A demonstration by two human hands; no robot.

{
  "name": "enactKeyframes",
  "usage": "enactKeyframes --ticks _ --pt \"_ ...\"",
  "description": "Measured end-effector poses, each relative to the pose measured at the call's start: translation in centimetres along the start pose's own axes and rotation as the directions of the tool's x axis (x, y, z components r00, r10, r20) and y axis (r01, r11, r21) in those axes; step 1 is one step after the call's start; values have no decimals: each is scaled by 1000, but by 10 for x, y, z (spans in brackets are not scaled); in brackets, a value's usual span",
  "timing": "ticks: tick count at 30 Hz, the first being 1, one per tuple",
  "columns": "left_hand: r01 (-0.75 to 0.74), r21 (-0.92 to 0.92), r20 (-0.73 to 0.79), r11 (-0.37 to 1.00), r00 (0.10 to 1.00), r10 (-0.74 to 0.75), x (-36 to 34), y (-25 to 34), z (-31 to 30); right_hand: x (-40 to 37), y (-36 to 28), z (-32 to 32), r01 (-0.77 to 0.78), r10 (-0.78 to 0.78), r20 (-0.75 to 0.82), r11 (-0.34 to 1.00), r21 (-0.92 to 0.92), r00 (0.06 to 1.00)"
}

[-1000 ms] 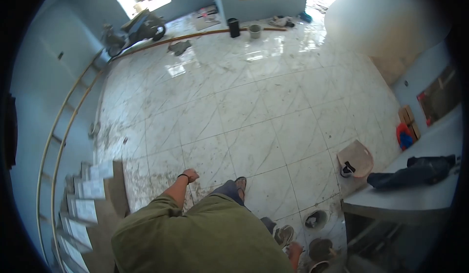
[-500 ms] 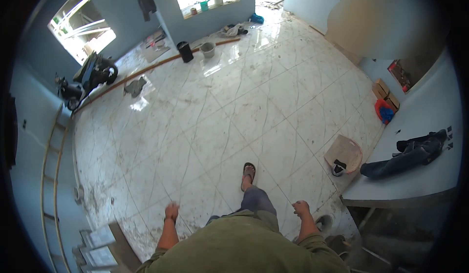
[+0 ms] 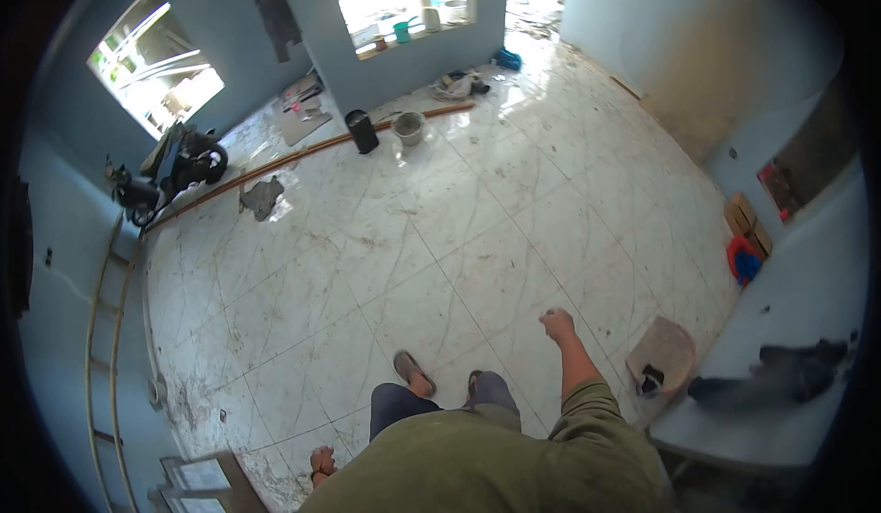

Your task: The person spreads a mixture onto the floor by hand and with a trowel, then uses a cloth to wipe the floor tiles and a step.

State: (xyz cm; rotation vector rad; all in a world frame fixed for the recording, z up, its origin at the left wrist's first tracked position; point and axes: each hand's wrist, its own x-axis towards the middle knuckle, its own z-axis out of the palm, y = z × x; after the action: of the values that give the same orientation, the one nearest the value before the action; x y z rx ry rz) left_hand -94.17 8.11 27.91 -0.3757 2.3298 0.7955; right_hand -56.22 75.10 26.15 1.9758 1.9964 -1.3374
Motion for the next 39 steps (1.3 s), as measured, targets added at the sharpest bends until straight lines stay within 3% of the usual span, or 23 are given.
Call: enactKeyframes --ticks 3,5,7,8,9,10,12,13,14,15,17,19,21,25,28,29,30,32,33,34,36,37,39 --pt "-149 215 83 965 987 134 69 19 8 41 -103 2 172 -131 -163 947 271 978" --pt "-89 326 155 941 987 40 111 49 4 53 -146 10 193 -167 -109 934 300 980" --pt "-217 542 234 812 967 102 161 80 -1 68 -158 33 116 -100 -85 970 215 991" --pt "-426 698 285 575 902 323 175 98 -8 64 -158 47 75 -62 -65 969 237 996" --pt "-313 677 262 666 948 179 194 124 -12 48 -167 57 -35 36 -4 976 217 999" --pt "-369 689 329 624 926 185 216 144 -19 48 -158 68 -142 120 160 981 135 980" --pt "-487 705 437 516 871 225 268 190 -23 58 -127 104 -320 299 301 947 20 905" --pt "-456 673 317 582 889 330 291 209 -21 40 -142 112 -289 294 290 955 -62 911" --pt "-391 641 275 660 920 278 314 240 -22 36 -158 126 -273 296 321 955 -116 900" --pt "-465 562 175 684 875 451 332 260 -21 39 -176 138 -279 310 360 950 -138 880" --pt "-456 317 -92 832 858 506 333 340 -37 61 -214 158 -268 321 420 946 -182 849" --pt "-529 166 -190 832 811 553 329 410 -60 102 -267 175 -249 322 455 945 -213 830" --pt "-422 29 -156 906 894 421 309 471 -95 145 -327 189 -234 313 461 947 -223 831" --pt "-326 -2 -246 945 917 315 366 442 -76 245 -439 212 -202 281 449 955 -216 848" --pt "-109 -170 -337 979 940 47 399 353 -45 346 -526 225 -215 277 418 958 -190 865" --pt "232 -446 -104 864 946 -308 386 334 -50 386 -558 227 -233 283 406 958 -168 869" --pt "354 15 -32 935 935 -353 373 317 -58 426 -594 229 -219 261 393 964 -148 882" --pt "523 -226 -163 822 811 -561 339 287 -50 448 -709 250 -34 100 428 987 -160 898" --pt "589 -284 -70 757 774 -629 312 295 -58 451 -773 267 98 -7 456 980 -175 890" --pt "567 -214 -272 795 748 -606 294 292 -47 456 -826 291 149 -17 430 949 -276 903" --pt "554 29 -339 832 788 -513 284 266 -17 472 -921 337 305 -125 557 921 -243 821" --pt "512 -10 -477 859 752 -454 284 245 13 459 -956 358 343 -189 563 922 -180 804" --pt "621 109 -289 776 767 -573 274 286 9 416 -1033 400 415 -313 570 908 -54 760"
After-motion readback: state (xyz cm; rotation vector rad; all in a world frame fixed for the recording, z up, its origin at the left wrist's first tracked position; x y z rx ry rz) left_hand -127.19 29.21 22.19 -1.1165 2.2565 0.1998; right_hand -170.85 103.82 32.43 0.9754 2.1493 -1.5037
